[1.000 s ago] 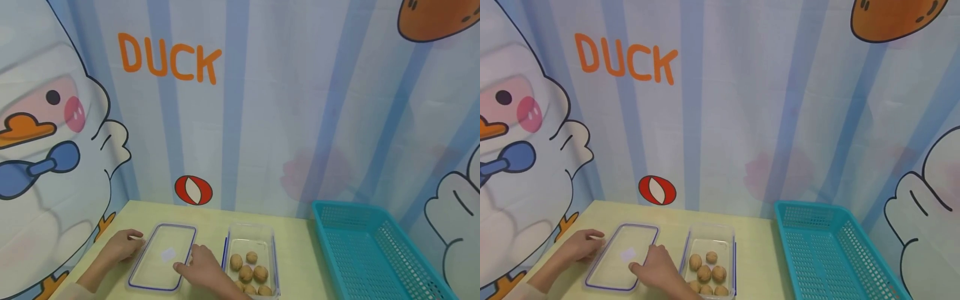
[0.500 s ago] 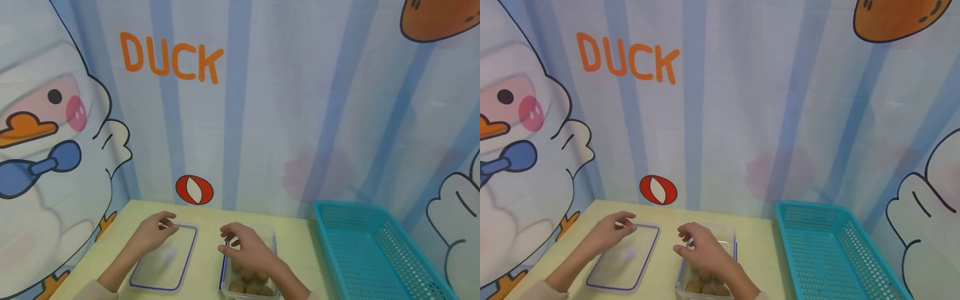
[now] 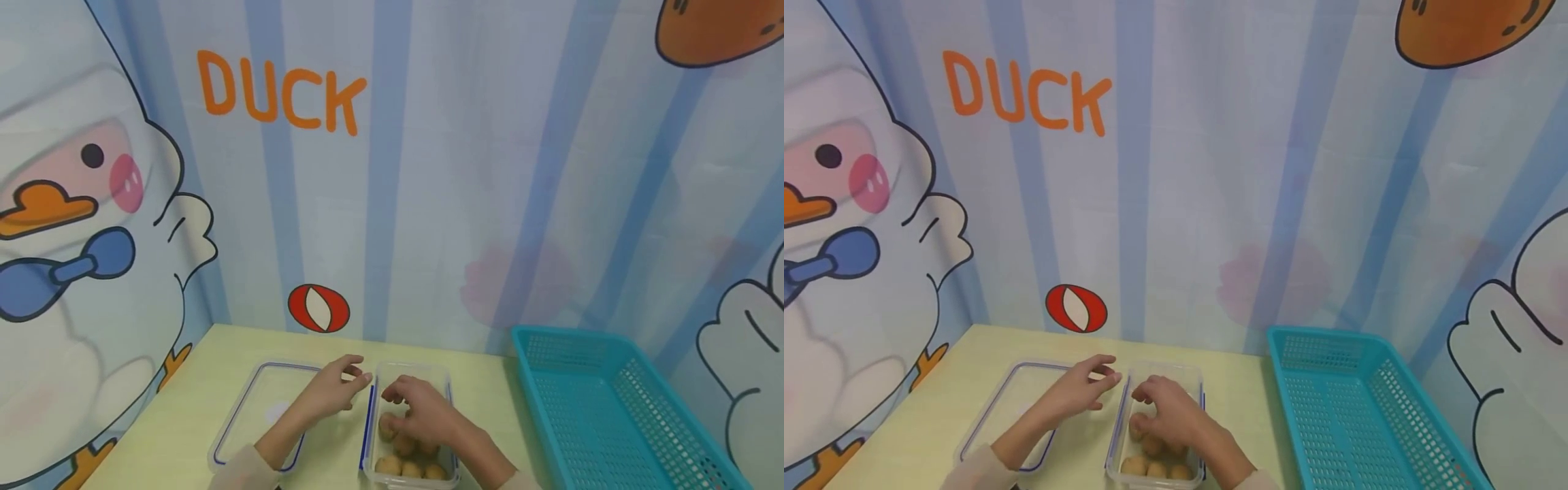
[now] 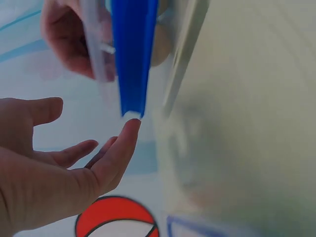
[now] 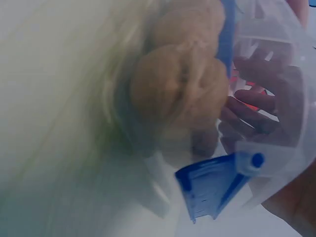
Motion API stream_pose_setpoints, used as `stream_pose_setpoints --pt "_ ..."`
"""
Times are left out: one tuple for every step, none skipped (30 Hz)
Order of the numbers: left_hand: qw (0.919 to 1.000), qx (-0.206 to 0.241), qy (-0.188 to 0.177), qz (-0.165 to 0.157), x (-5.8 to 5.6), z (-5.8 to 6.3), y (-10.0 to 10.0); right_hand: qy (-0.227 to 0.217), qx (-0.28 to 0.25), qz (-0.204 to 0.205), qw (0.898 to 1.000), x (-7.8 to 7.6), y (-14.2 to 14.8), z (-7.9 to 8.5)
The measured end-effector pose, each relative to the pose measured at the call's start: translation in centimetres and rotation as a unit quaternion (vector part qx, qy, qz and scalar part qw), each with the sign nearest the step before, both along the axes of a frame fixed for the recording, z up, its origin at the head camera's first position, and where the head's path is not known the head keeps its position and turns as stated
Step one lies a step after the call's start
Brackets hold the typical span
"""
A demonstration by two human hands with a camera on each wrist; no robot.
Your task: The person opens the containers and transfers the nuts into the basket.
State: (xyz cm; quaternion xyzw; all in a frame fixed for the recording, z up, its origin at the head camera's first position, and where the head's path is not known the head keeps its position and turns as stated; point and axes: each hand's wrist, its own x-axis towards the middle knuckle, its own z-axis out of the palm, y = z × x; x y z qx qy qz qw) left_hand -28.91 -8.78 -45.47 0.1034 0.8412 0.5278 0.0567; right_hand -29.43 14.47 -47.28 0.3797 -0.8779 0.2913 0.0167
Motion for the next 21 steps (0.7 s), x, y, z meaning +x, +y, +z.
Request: stream_pose_setpoints --pt "0.9999 0.010 -0.011 -0.008 -0.2 -0.4 0.5 0.007 0.009 0.001 1.000 -0.1 0.1 -0.2" --pt "0.9995 0.020 -0.022 -0.015 -0.3 -0.8 0.9 0.012 0.018 0.002 1.000 -0.1 0.2 -0.4" --pt "0.9987 0.032 -0.033 -0.022 -0.5 -1.1 1.2 0.018 0.029 0.002 0.999 -0.2 0.2 -0.6" --pt "0.9978 0.043 -0.043 -0.026 -0.6 -1.4 1.5 0.022 0.039 0.000 0.999 -0.2 0.3 -0.7" --pt "0.9970 0.051 -0.050 -0.030 -0.8 -1.7 1.7 0.023 0.045 -0.001 0.999 -0.2 0.3 -0.7" --pt "0.9963 0.057 -0.055 -0.032 -0.9 -1.9 1.9 0.025 0.051 -0.003 0.998 -0.3 0.3 -0.8" --pt "0.9954 0.064 -0.063 -0.033 -1.0 -2.2 1.9 0.027 0.056 -0.004 0.998 -0.3 0.2 -0.8" --pt "0.9945 0.073 -0.068 -0.034 -1.0 -2.3 1.8 0.027 0.060 -0.006 0.998 -0.3 0.0 -0.8" --pt "0.9934 0.081 -0.072 -0.036 -1.0 -2.4 1.8 0.027 0.064 -0.007 0.998 -0.3 -0.1 -0.9" --pt "0.9924 0.090 -0.076 -0.038 -1.0 -2.6 1.7 0.026 0.068 -0.009 0.997 -0.3 -0.2 -1.0" --pt "0.9911 0.099 -0.079 -0.041 -1.0 -2.6 1.5 0.025 0.071 -0.011 0.997 -0.3 -0.3 -1.0" --pt "0.9897 0.108 -0.083 -0.044 -1.0 -2.7 1.4 0.025 0.076 -0.015 0.997 -0.3 -0.4 -1.1" --pt "0.9882 0.118 -0.085 -0.048 -1.0 -2.8 1.3 0.025 0.079 -0.018 0.996 -0.3 -0.5 -1.1" --pt "0.9870 0.125 -0.088 -0.051 -1.0 -2.9 1.3 0.026 0.080 -0.020 0.996 -0.3 -0.5 -1.2" --pt "0.9857 0.132 -0.090 -0.054 -1.0 -3.0 1.3 0.026 0.083 -0.023 0.996 -0.2 -0.4 -1.2" --pt "0.9849 0.136 -0.092 -0.053 -1.0 -3.0 1.4 0.025 0.085 -0.026 0.996 -0.2 -0.4 -1.2" --pt "0.9846 0.138 -0.094 -0.052 -0.9 -3.0 1.6 0.025 0.087 -0.028 0.996 -0.1 -0.3 -1.2" --pt "0.9845 0.138 -0.096 -0.051 -0.9 -3.0 1.7 0.025 0.088 -0.029 0.995 0.0 -0.1 -1.2" --pt "0.9846 0.137 -0.098 -0.048 -0.9 -3.0 1.9 0.023 0.090 -0.030 0.995 0.0 0.0 -1.2" --pt "0.9845 0.136 -0.100 -0.046 -0.9 -3.1 2.1 0.021 0.090 -0.031 0.995 0.1 0.1 -1.3" --pt "0.9849 0.134 -0.101 -0.043 -0.9 -3.1 2.2 0.018 0.090 -0.031 0.995 0.1 0.2 -1.4"
